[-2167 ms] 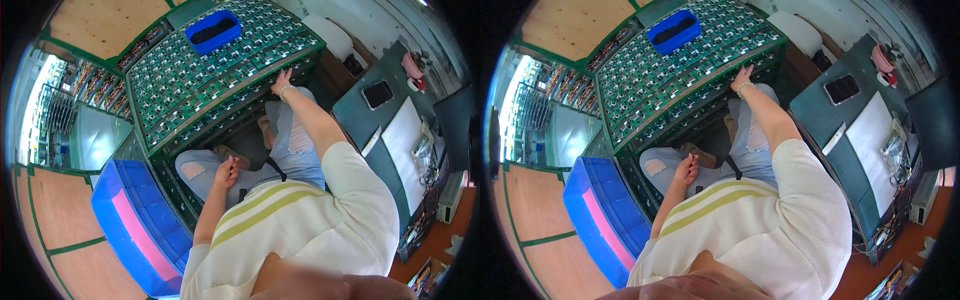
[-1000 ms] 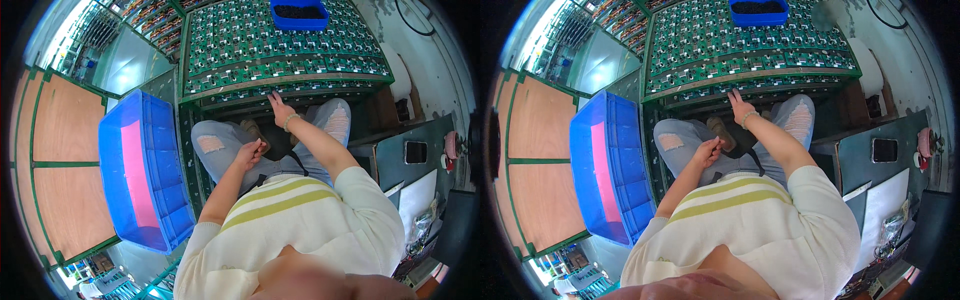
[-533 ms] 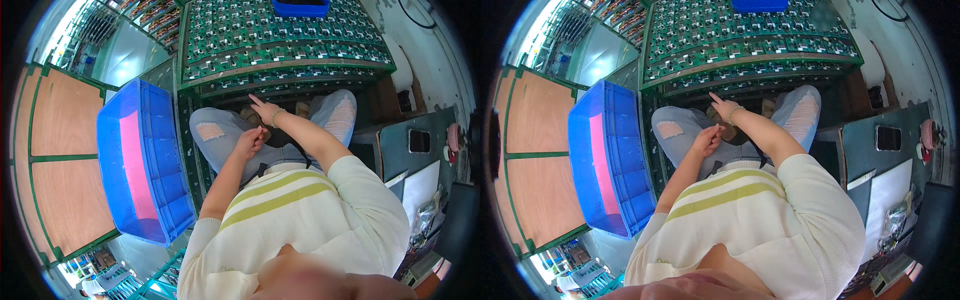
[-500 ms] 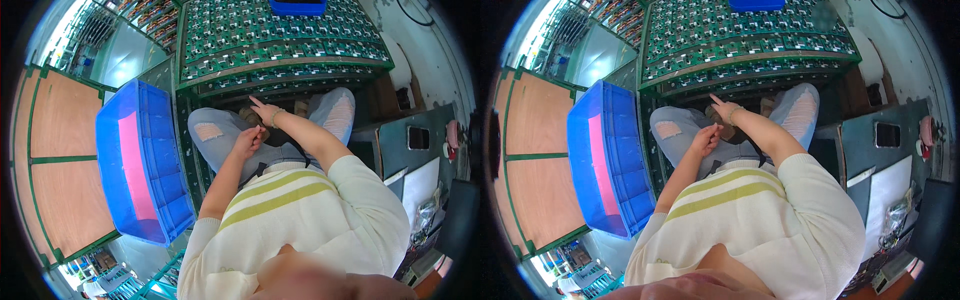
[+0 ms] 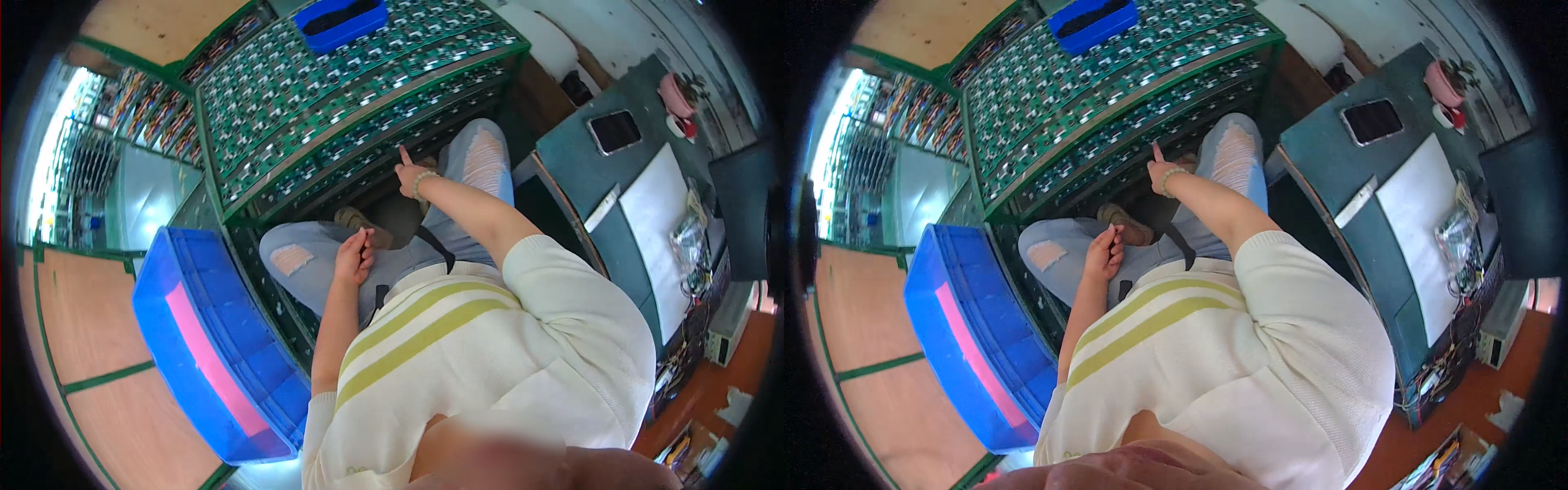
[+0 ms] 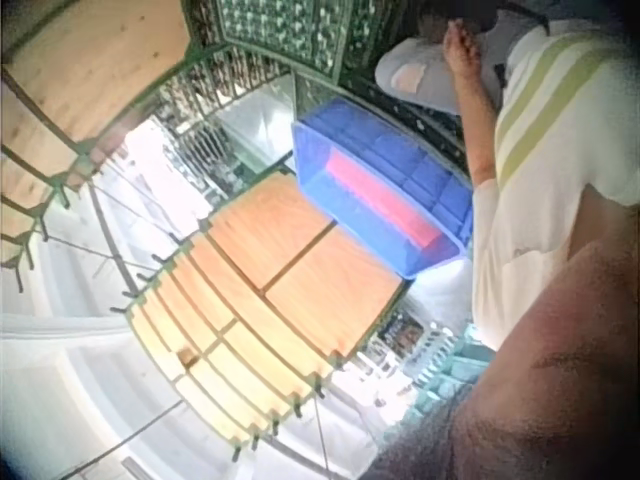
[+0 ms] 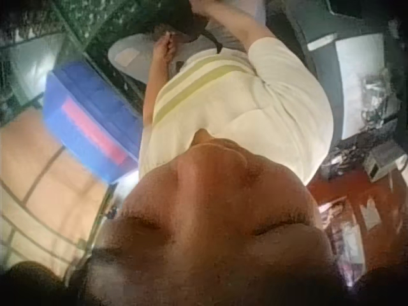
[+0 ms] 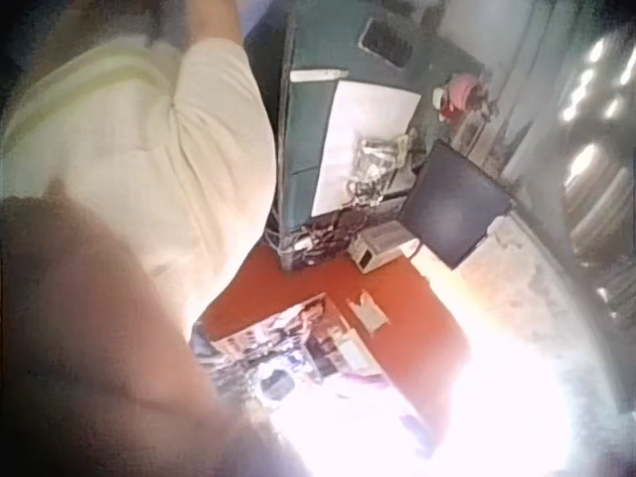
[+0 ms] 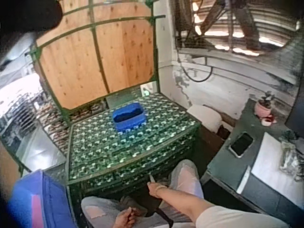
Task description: Placing small electronic components into slots on a tray of green circuit boards.
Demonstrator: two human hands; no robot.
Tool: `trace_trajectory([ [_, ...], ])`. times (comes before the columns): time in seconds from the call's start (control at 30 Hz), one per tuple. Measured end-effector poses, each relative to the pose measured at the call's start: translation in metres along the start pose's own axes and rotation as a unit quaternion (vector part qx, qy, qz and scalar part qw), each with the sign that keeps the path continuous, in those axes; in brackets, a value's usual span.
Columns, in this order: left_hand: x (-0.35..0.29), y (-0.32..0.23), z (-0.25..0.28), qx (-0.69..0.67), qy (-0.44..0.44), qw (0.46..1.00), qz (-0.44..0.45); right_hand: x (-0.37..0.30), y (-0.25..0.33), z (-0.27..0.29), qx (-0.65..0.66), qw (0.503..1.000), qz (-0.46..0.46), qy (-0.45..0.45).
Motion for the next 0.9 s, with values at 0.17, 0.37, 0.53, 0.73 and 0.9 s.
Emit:
trace_trajectory([
  [0.17, 0.002, 0.003, -0.012, 0.02, 0.014, 1.0, 0.008, 0.025, -0.051, -0.002, -0.13, 0.99, -0.047, 0.003],
  [0.37, 0.002, 0.001, 0.002, 0.002, 0.008, 1.0, 0.003, 0.03, -0.081, 0.02, -0.037, 0.993, -0.103, -0.053],
  [0.53, 0.003, 0.001, -0.005, 0.008, 0.014, 1.0, -0.005, 0.026, -0.11, 0.027, -0.063, 0.986, -0.152, -0.018],
  [0.73, 0.002, 0.001, -0.004, 0.007, 0.015, 1.0, -0.006, 0.017, -0.134, 0.029, -0.023, 0.952, -0.269, -0.141],
  [0.9, 0.002, 0.002, -0.004, 0.013, 0.012, 1.0, -0.005, 0.027, -0.129, 0.008, 0.027, 0.979, -0.161, -0.124],
])
Point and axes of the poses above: each hand's wrist, its own x-axis towards the middle knuckle, its own z-axis out of the back of the hand, y = z × x, the point moved 5 cm from there along x, towards the middle knuckle, and after that the axes turned 15 degrees about -x, right-handed, at the moved point
